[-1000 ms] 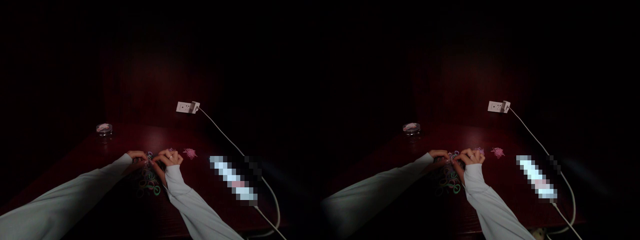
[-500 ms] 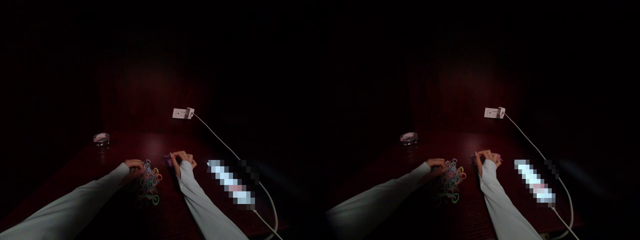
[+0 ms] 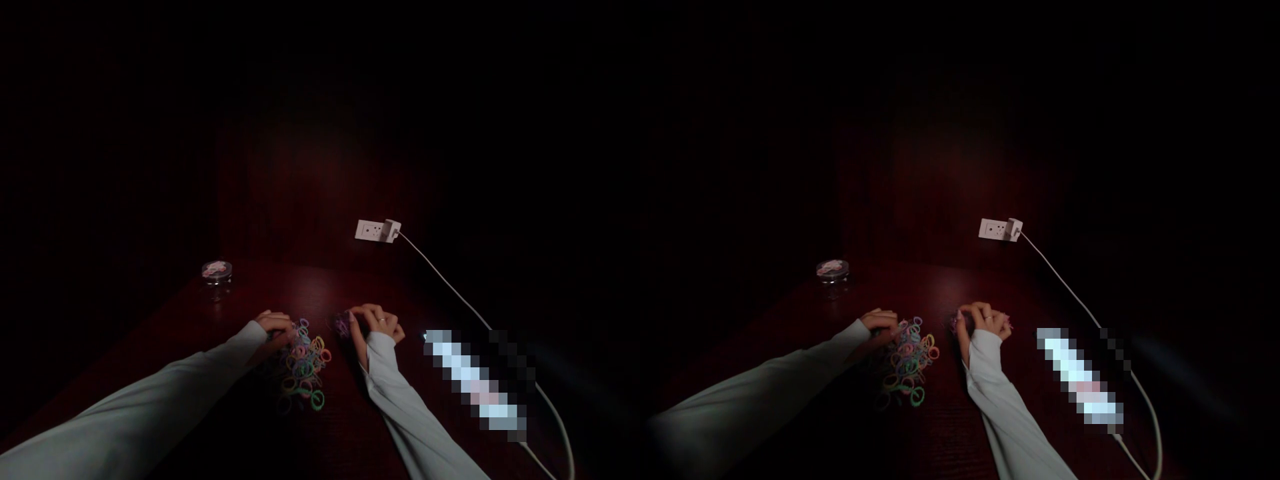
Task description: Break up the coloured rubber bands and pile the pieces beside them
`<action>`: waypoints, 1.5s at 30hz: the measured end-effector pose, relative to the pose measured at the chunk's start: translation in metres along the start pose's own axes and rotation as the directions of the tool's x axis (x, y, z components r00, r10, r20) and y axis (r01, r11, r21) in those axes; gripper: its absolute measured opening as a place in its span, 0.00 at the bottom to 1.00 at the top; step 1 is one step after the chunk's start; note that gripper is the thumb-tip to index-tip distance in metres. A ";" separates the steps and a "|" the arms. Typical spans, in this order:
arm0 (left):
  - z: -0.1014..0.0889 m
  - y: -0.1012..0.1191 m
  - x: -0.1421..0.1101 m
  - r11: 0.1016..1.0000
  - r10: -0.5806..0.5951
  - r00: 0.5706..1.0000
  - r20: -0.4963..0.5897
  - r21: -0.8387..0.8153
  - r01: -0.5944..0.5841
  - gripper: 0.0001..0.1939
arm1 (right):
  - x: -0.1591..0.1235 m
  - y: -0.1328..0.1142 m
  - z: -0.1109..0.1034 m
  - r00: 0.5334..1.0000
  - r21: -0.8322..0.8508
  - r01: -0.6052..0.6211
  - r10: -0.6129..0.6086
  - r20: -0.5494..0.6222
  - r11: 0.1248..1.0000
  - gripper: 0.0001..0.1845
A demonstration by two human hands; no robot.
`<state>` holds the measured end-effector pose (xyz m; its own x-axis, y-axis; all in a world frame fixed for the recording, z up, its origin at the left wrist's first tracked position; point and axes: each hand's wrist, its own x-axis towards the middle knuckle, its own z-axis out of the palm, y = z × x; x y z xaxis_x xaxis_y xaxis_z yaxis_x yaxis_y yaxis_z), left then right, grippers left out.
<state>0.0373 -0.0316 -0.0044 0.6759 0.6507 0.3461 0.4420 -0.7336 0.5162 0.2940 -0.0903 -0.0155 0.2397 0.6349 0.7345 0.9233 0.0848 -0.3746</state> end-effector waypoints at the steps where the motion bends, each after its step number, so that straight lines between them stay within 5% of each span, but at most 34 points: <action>1: -0.001 0.002 0.000 1.000 0.017 1.000 0.011 -0.005 -0.017 0.20 | -0.005 -0.011 -0.003 0.999 0.018 0.049 -0.050 0.019 0.999 0.13; 7: 0.000 0.006 -0.002 0.991 0.118 0.992 0.036 -0.062 -0.115 0.23 | -0.026 -0.056 -0.012 0.932 0.091 0.328 -0.338 0.132 0.940 0.09; 16: 0.009 0.000 -0.002 0.982 0.166 0.986 -0.002 -0.095 -0.166 0.40 | -0.023 -0.053 -0.018 0.913 0.051 0.408 -0.409 0.011 0.912 0.07; 24: 0.005 0.001 -0.002 0.983 0.169 0.985 0.025 -0.076 -0.167 0.40 | -0.023 -0.051 -0.017 0.938 0.165 0.328 -0.342 0.064 0.930 0.05; 31: -0.001 -0.001 -0.001 0.986 0.168 0.986 0.004 0.021 -0.168 0.25 | -0.017 -0.042 -0.005 0.989 0.175 0.086 -0.106 0.108 0.981 0.15; 38: 0.005 -0.005 -0.002 0.964 0.212 0.974 -0.086 0.183 -0.194 0.20 | -0.014 -0.043 -0.001 0.990 0.238 -0.095 0.066 0.126 0.967 0.21; 45: 0.005 0.010 -0.003 0.986 0.095 0.989 -0.116 0.147 -0.078 0.13 | -0.017 -0.046 0.001 0.981 0.284 -0.148 0.104 0.164 0.947 0.23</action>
<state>0.0425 -0.0421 -0.0038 0.6419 0.5962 0.4821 0.4703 -0.8028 0.3666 0.2476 -0.1044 -0.0111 0.2823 0.7572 0.5890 0.7538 0.2046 -0.6244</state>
